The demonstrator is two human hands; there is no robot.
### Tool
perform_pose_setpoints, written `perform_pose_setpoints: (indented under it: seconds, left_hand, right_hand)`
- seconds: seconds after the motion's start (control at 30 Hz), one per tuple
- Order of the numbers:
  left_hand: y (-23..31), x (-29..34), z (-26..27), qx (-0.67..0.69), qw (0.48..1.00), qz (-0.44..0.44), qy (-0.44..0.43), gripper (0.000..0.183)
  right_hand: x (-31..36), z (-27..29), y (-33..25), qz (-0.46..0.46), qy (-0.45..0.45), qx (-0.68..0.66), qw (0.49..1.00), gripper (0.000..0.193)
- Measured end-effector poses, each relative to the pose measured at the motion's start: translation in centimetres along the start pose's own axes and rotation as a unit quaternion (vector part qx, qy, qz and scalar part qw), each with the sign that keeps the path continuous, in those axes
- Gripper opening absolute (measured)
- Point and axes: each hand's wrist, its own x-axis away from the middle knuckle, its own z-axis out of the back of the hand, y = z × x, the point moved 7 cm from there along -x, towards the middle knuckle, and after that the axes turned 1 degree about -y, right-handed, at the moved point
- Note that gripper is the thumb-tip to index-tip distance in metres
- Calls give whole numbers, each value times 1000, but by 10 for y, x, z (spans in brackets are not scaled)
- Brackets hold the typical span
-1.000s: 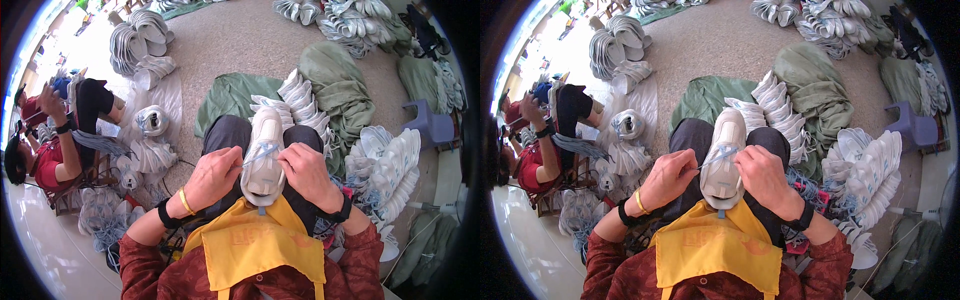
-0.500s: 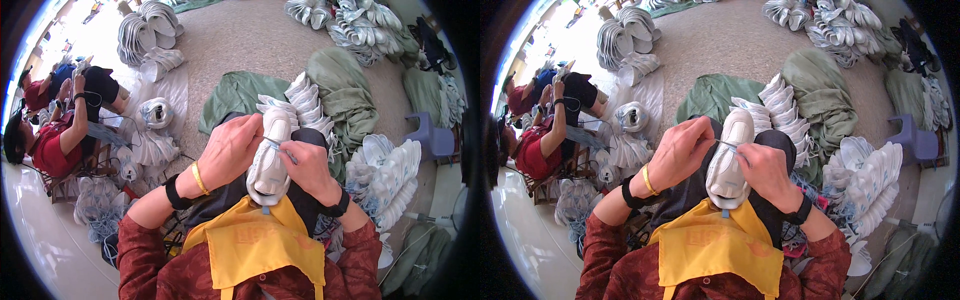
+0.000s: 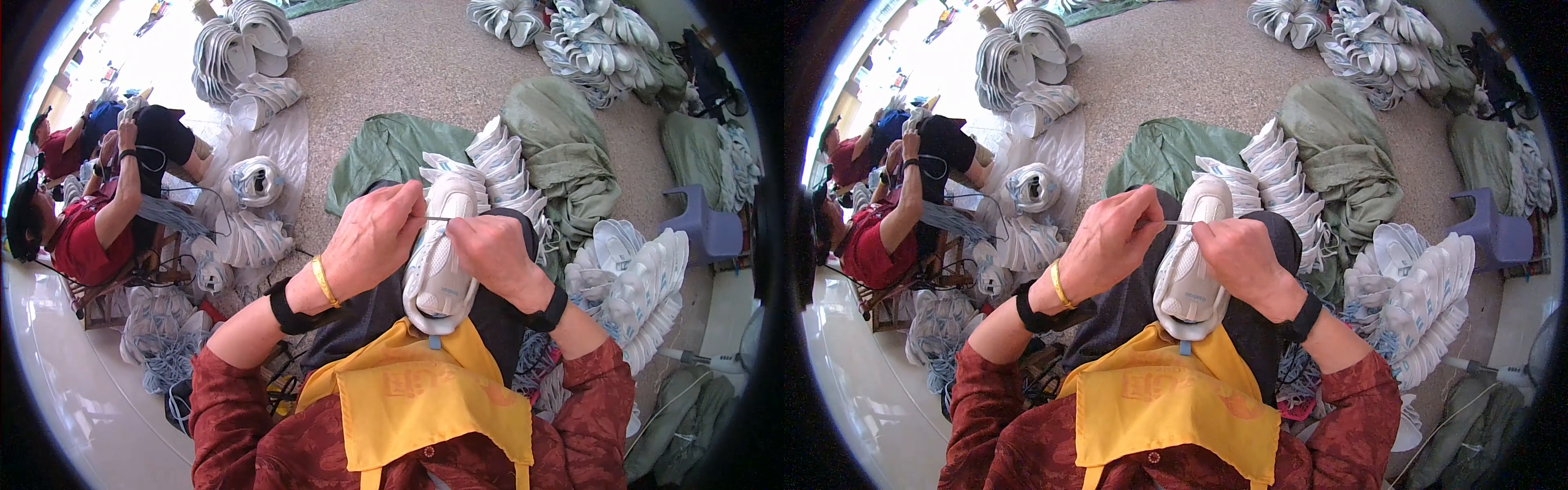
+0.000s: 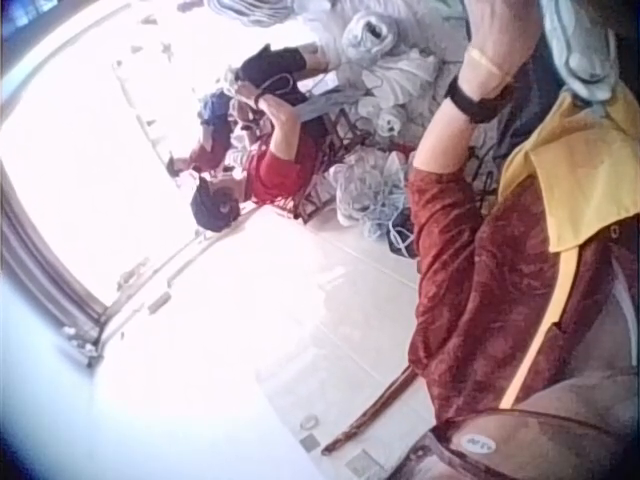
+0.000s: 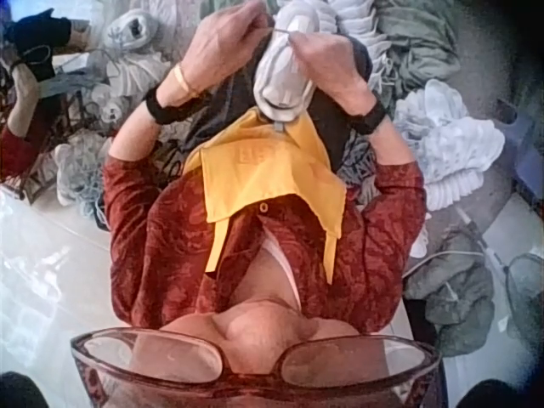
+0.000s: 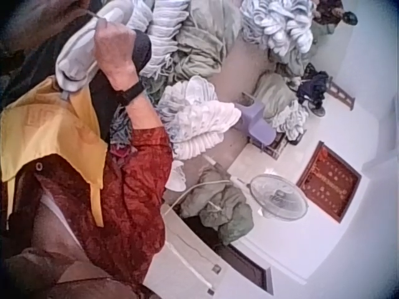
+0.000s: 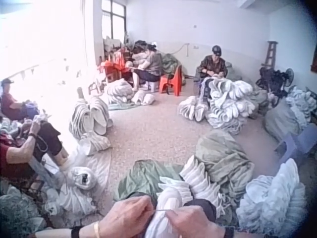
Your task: Insert and thread a long blue lace through the eyelets of a white shoe upper.
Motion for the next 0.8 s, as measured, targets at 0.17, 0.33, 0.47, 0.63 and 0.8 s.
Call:
perform_pose_setpoints:
  seconds: [0.17, 0.33, 0.47, 0.63, 0.8]
  left_hand:
    - [3, 15, 1, 9, 999, -22, -31, 15]
    - [-5, 39, -2, -54, 992, -65, -96, 16]
    - [-15, 58, -9, -68, 990, -35, -118, 16]
    - [-35, 73, 11, -93, 991, 1, -95, 14]
    - [-56, 97, 50, -141, 986, 73, -51, 12]
  right_hand:
    - [15, 12, -8, 39, 18, 4, 999, 12]
    - [35, 28, -12, 29, 29, 15, 999, 13]
    - [55, 38, -10, -22, 36, 8, 999, 11]
    - [89, 66, 6, -140, 75, -33, 987, 8]
    - [157, 86, 46, -293, 78, -60, 951, 11]
